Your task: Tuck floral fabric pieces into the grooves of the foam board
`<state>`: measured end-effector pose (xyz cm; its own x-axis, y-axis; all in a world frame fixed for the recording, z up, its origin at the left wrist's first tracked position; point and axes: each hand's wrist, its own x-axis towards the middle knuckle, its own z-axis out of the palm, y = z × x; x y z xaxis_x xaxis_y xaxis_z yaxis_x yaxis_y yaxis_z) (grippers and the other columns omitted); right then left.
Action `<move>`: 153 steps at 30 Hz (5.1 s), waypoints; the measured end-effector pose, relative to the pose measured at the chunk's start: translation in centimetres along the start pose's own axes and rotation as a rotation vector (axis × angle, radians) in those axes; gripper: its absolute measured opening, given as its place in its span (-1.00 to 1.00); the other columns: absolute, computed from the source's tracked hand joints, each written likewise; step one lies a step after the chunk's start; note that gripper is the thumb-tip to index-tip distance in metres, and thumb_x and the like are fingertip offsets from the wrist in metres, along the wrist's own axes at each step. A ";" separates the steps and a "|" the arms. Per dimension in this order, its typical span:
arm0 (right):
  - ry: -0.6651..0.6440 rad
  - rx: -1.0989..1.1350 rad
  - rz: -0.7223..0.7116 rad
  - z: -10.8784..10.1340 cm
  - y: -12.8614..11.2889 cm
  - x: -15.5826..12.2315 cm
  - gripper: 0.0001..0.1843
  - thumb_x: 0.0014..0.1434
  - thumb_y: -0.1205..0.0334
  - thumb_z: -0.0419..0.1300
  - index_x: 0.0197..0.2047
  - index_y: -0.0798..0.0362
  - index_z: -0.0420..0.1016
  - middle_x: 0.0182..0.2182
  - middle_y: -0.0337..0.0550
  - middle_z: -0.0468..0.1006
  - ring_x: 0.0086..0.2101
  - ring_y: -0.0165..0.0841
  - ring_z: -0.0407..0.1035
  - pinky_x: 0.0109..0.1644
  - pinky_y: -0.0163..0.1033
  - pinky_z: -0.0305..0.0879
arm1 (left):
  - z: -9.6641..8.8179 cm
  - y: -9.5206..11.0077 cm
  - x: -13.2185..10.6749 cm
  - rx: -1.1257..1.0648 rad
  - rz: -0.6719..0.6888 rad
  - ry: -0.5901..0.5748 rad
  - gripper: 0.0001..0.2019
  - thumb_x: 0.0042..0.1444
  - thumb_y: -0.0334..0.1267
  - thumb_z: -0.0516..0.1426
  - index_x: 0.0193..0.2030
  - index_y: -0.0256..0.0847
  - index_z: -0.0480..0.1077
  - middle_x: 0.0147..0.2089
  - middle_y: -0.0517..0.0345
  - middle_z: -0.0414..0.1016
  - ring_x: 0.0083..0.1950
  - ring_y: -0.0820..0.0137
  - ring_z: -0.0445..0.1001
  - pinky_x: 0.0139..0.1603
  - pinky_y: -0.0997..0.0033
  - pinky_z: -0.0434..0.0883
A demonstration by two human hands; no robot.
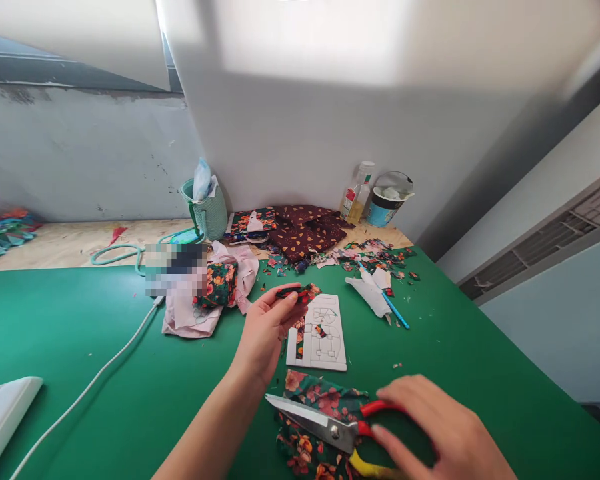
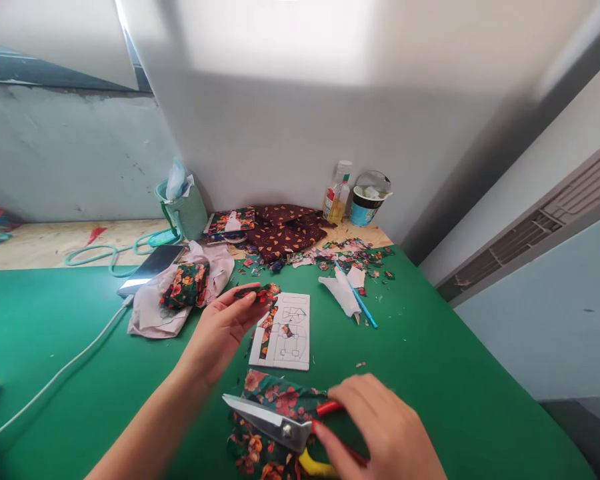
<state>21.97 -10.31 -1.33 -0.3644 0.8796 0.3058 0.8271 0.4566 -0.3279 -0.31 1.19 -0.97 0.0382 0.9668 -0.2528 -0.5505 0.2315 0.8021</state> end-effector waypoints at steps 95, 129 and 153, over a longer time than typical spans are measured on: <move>0.337 0.640 -0.167 2.6 5.1 11.2 -0.70 0.19 0.31 0.17 -0.14 -0.28 0.61 -0.21 -0.21 0.63 -0.19 -0.25 0.44 -0.03 -0.05 0.34 | -0.1 0.2 0.4 -0.268 -0.243 -0.033 -0.91 -0.11 -0.46 0.13 -0.45 -0.29 0.46 -0.41 0.11 0.49 -0.37 0.42 0.44 -0.13 0.31 0.47; 0.485 1.109 0.216 4.5 5.3 11.9 -0.84 0.03 0.21 0.34 -0.25 -0.15 0.65 -0.23 -0.23 0.60 -0.18 -0.31 0.42 -0.06 -0.19 0.34 | -0.4 0.6 -0.2 -0.240 -0.205 -0.143 -0.79 -0.08 -0.49 0.11 -0.68 -0.33 0.30 -0.09 -0.10 0.51 -0.22 0.41 0.48 -0.10 0.38 0.47; 0.040 0.497 0.443 6.9 5.0 12.0 -0.54 0.02 0.11 0.28 -0.01 0.12 0.49 -0.18 -0.01 0.51 -0.40 -0.32 0.35 -0.28 -0.14 0.31 | -1.1 -1.7 1.3 0.325 0.025 -0.012 -0.67 -0.17 -0.24 0.34 -0.23 -0.34 0.52 -0.32 -0.01 0.60 -0.34 0.35 0.54 -0.24 0.37 0.45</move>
<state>18.77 3.44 -5.44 -0.0112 0.9970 0.0767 0.5961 0.0682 -0.8000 -0.25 1.96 -3.29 0.0385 0.9734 -0.2260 -0.2563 0.2282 0.9393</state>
